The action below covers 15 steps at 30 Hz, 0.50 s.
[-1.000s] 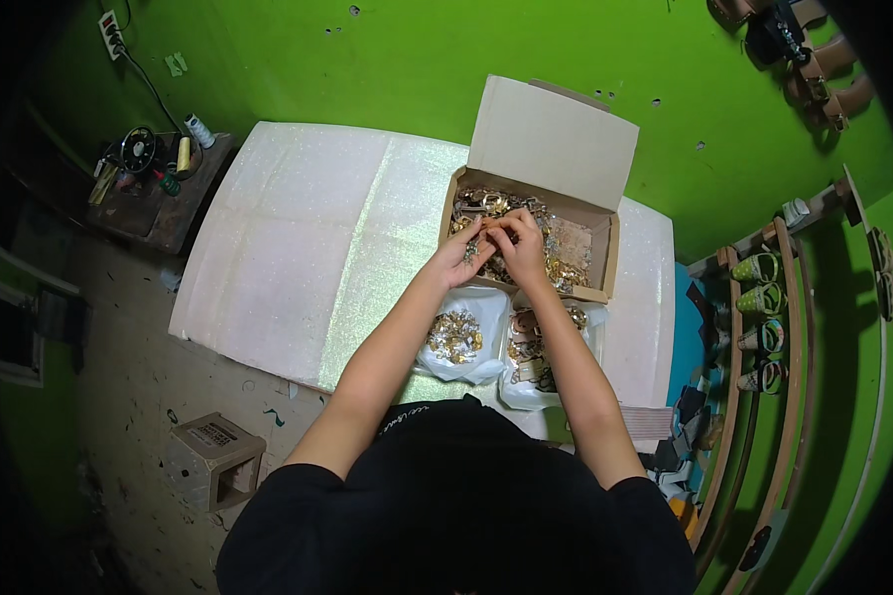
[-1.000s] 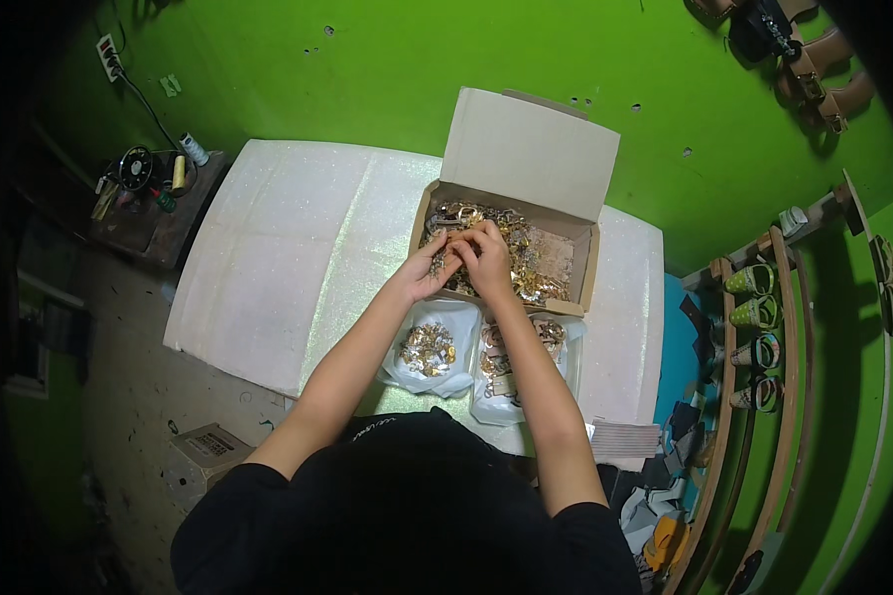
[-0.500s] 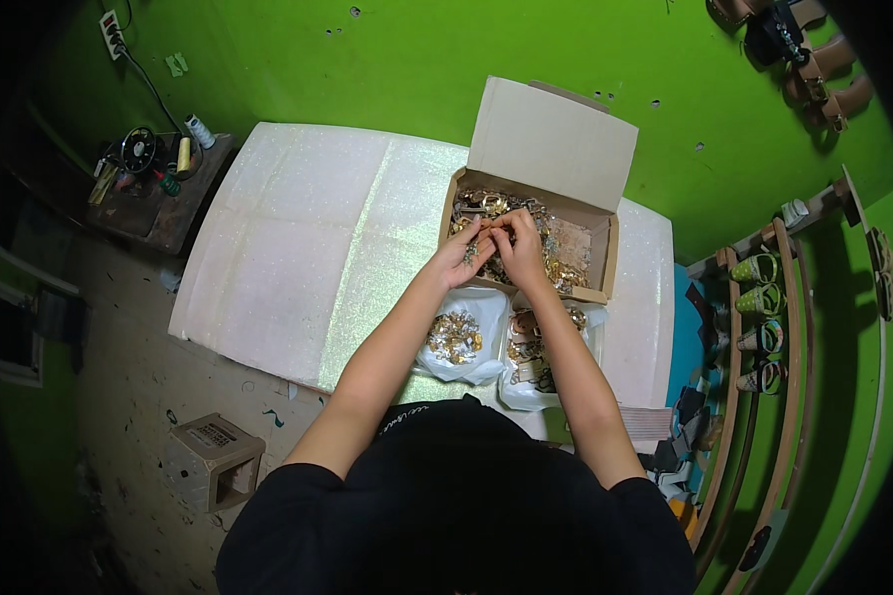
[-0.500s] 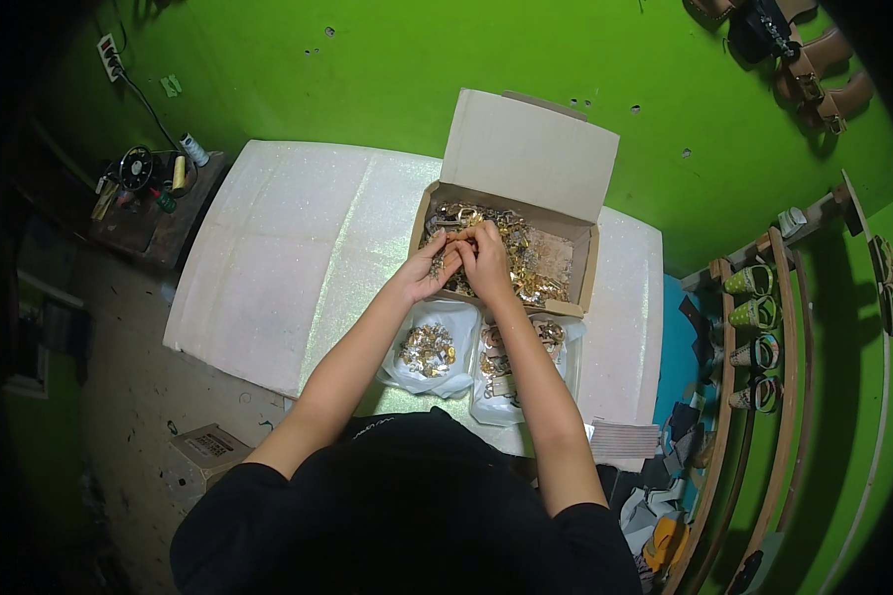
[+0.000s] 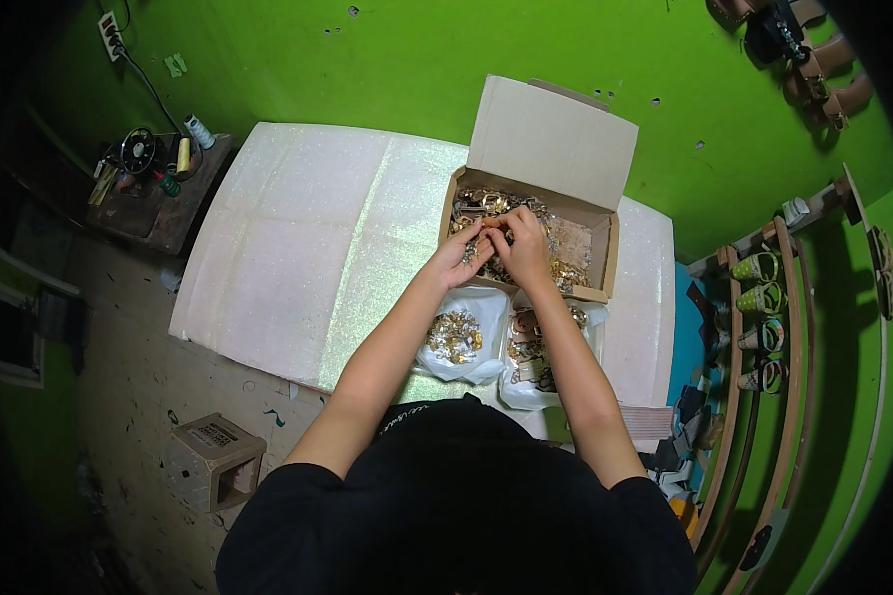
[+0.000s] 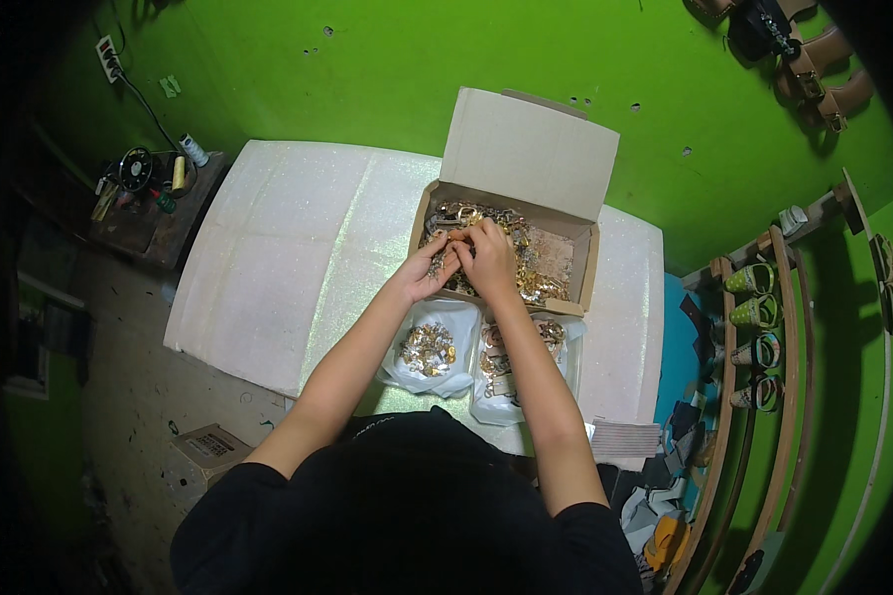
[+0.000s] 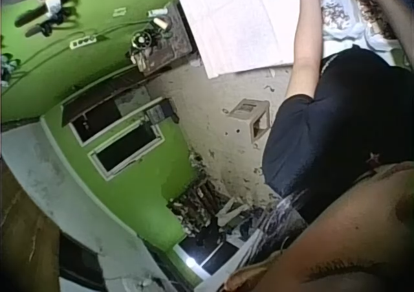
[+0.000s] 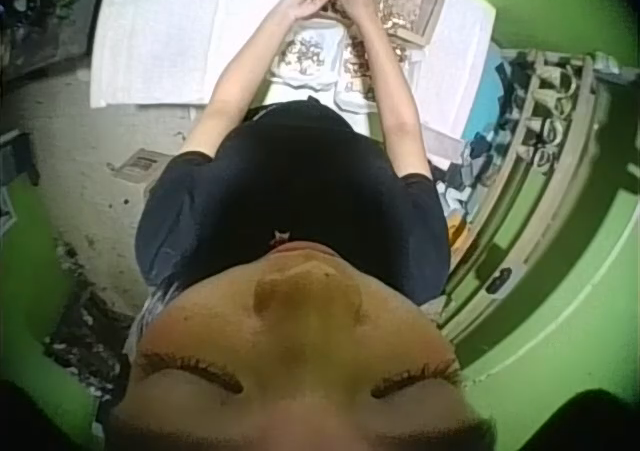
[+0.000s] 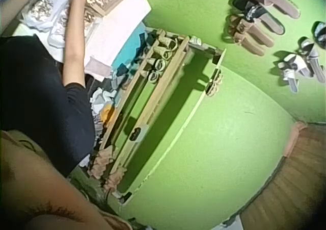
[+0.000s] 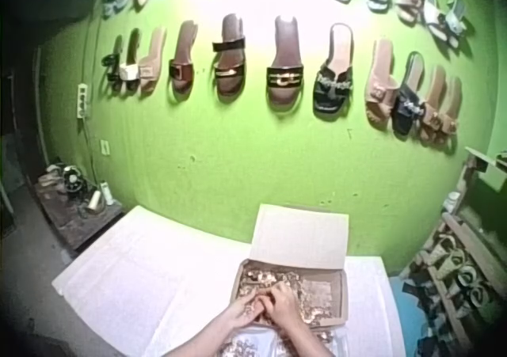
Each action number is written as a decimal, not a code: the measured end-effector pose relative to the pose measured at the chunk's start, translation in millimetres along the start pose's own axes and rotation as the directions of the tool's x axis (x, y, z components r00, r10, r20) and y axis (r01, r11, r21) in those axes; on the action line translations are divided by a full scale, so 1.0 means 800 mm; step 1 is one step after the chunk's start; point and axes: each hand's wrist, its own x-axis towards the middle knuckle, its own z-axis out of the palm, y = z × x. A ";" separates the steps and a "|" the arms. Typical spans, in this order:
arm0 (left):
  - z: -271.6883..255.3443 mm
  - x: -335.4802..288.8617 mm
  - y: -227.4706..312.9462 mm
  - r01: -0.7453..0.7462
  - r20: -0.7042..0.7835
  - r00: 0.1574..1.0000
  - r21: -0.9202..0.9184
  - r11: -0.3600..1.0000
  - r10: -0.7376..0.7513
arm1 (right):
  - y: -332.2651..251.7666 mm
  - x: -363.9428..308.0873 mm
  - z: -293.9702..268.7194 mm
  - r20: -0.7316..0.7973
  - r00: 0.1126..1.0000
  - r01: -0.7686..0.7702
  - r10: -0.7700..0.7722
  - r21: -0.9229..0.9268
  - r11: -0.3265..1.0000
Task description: Sorting various small gold-colored shoe components from a box into different plastic containers.
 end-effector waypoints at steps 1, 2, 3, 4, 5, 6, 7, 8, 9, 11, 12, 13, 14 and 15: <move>-0.003 0.000 0.001 0.002 0.014 1.000 -0.014 1.000 -0.002 | -0.004 0.001 0.000 -0.021 0.997 0.067 -0.068 -0.069 0.995; -0.006 -0.001 0.003 0.004 0.027 1.000 -0.027 1.000 -0.003 | -0.008 0.002 0.000 -0.038 0.990 0.131 -0.137 -0.139 0.982; -0.003 0.000 0.002 0.006 0.029 1.000 -0.026 1.000 -0.005 | -0.007 0.002 0.002 -0.040 0.990 0.129 -0.136 -0.141 0.982; -0.001 0.000 0.000 -0.004 0.013 1.000 -0.018 1.000 0.004 | -0.004 0.001 0.005 -0.070 0.987 0.135 -0.146 -0.136 0.981; 0.001 0.000 -0.001 -0.014 -0.002 1.000 -0.009 1.000 0.014 | -0.002 0.001 0.007 -0.100 0.983 0.141 -0.155 -0.131 0.981; 0.002 -0.001 0.000 -0.014 -0.003 1.000 -0.008 1.000 0.014 | -0.002 0.001 0.008 -0.100 0.983 0.141 -0.154 -0.130 0.981; 0.003 -0.002 0.000 0.003 -0.008 1.000 -0.016 1.000 -0.004 | -0.002 0.001 0.009 -0.113 0.980 0.149 -0.164 -0.128 0.980; 0.005 -0.002 0.001 0.021 -0.014 1.000 -0.025 0.999 -0.022 | -0.002 0.001 0.010 -0.127 0.977 0.157 -0.173 -0.126 0.979; 0.006 -0.003 0.001 0.022 -0.014 1.000 -0.024 0.999 -0.022 | -0.002 0.002 0.010 -0.127 0.977 0.157 -0.173 -0.126 0.980; 0.009 -0.005 0.000 0.010 -0.054 0.998 -0.025 1.000 -0.011 | -0.003 0.002 0.010 -0.129 0.974 0.169 -0.186 -0.134 0.976; 0.008 -0.004 0.000 0.010 -0.054 0.998 -0.025 1.000 -0.011 | -0.004 0.002 0.011 -0.129 0.974 0.169 -0.187 -0.134 0.976; 0.007 -0.004 0.000 0.005 -0.052 0.999 -0.028 1.000 -0.006 | -0.004 0.002 0.011 -0.130 0.970 0.185 -0.205 -0.151 0.971; 0.005 -0.003 0.001 0.000 -0.049 0.999 -0.030 1.000 -0.001 | -0.005 0.002 0.011 -0.130 0.966 0.200 -0.223 -0.168 0.965; 0.003 -0.002 0.002 -0.001 -0.049 0.999 -0.030 1.000 -0.001 | -0.004 0.002 0.012 -0.130 0.966 0.201 -0.224 -0.168 0.965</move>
